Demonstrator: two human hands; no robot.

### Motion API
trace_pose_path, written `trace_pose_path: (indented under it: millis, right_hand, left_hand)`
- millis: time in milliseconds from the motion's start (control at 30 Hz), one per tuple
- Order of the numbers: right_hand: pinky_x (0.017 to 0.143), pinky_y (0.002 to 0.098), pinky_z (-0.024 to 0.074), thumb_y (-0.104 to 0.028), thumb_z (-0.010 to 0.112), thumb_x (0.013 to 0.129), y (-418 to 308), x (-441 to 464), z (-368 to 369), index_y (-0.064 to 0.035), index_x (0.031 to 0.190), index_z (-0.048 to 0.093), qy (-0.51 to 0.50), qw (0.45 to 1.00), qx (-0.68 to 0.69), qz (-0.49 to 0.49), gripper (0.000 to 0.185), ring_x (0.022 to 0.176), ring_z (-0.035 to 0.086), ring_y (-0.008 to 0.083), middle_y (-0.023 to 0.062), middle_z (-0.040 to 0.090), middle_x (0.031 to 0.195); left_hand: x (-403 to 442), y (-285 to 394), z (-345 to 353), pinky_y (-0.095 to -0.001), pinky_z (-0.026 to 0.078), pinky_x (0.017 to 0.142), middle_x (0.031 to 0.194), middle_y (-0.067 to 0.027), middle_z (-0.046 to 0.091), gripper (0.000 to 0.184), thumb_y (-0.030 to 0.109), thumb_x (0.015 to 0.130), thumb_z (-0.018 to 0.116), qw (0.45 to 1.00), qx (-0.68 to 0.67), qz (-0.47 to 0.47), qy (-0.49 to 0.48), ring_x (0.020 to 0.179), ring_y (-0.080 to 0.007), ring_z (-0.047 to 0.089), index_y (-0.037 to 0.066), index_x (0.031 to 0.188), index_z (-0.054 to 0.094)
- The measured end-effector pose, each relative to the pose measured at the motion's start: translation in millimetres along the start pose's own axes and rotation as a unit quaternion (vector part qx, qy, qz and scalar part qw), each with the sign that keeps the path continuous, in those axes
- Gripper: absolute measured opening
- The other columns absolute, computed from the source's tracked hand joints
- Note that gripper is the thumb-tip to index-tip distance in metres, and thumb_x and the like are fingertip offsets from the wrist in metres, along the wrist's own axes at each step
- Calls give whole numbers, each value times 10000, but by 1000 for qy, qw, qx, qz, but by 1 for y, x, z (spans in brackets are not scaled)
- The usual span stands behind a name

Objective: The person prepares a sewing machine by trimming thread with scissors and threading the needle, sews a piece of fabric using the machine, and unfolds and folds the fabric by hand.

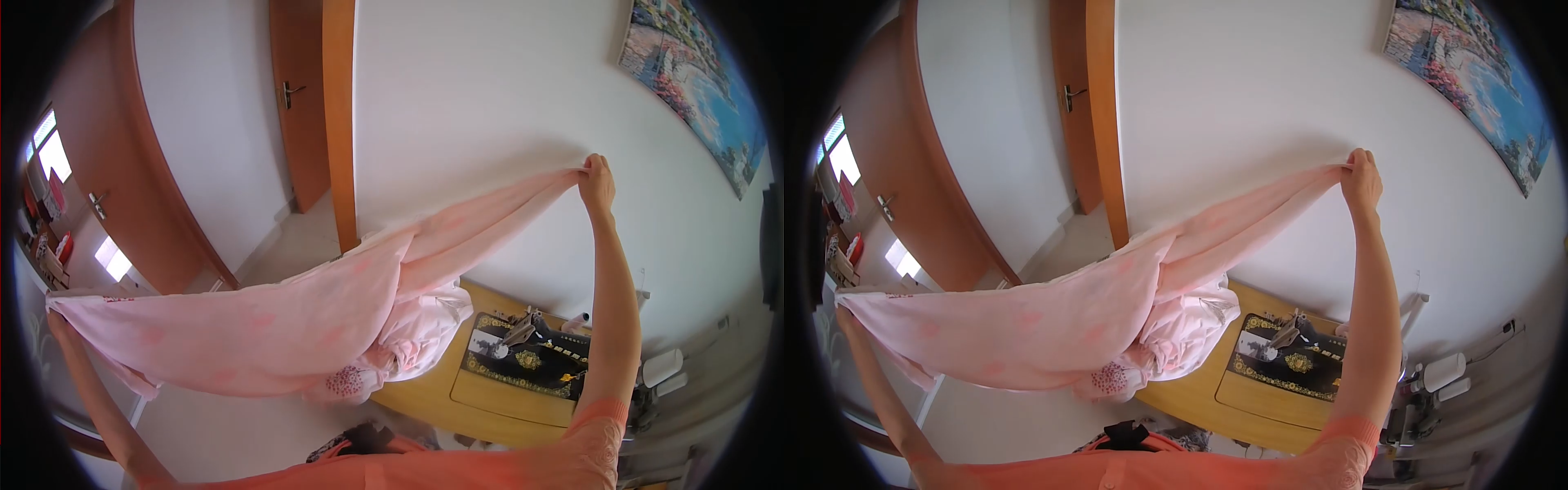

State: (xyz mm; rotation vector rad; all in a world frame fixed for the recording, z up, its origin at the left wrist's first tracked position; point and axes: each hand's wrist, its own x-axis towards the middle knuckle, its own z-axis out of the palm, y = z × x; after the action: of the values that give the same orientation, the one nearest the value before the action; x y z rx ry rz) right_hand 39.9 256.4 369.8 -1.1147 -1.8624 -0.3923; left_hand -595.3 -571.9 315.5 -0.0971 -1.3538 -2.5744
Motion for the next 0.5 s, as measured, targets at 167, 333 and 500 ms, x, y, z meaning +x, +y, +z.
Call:
trace_pose_path:
  millis: [167,333,500]
  right_hand:
    - [601,367,428,-89,558,747,-1,1,10,-38,749,484,-12,990,105,94,90,654,525,302,109,573,723]
    - [582,339,423,-98,565,743,-32,8,20,-28,759,497,-17,976,194,98,99,606,501,248,110,540,653]
    - [610,276,443,-74,558,777,-70,14,18,-21,810,508,-51,945,301,119,80,630,496,131,50,517,672]
  left_hand:
    - [3,-3,-10,-377,472,901,1166,-136,532,351,210,931,456,996,74,58,2,1015,-266,556,50,1242,473]
    - [-49,-23,7,-360,469,902,1141,-125,536,333,93,945,362,991,117,45,-41,1012,-242,554,77,1259,474]
    - [-65,-43,-20,-335,481,873,1084,-93,551,322,38,927,375,982,175,48,-56,993,-212,559,82,1224,492]
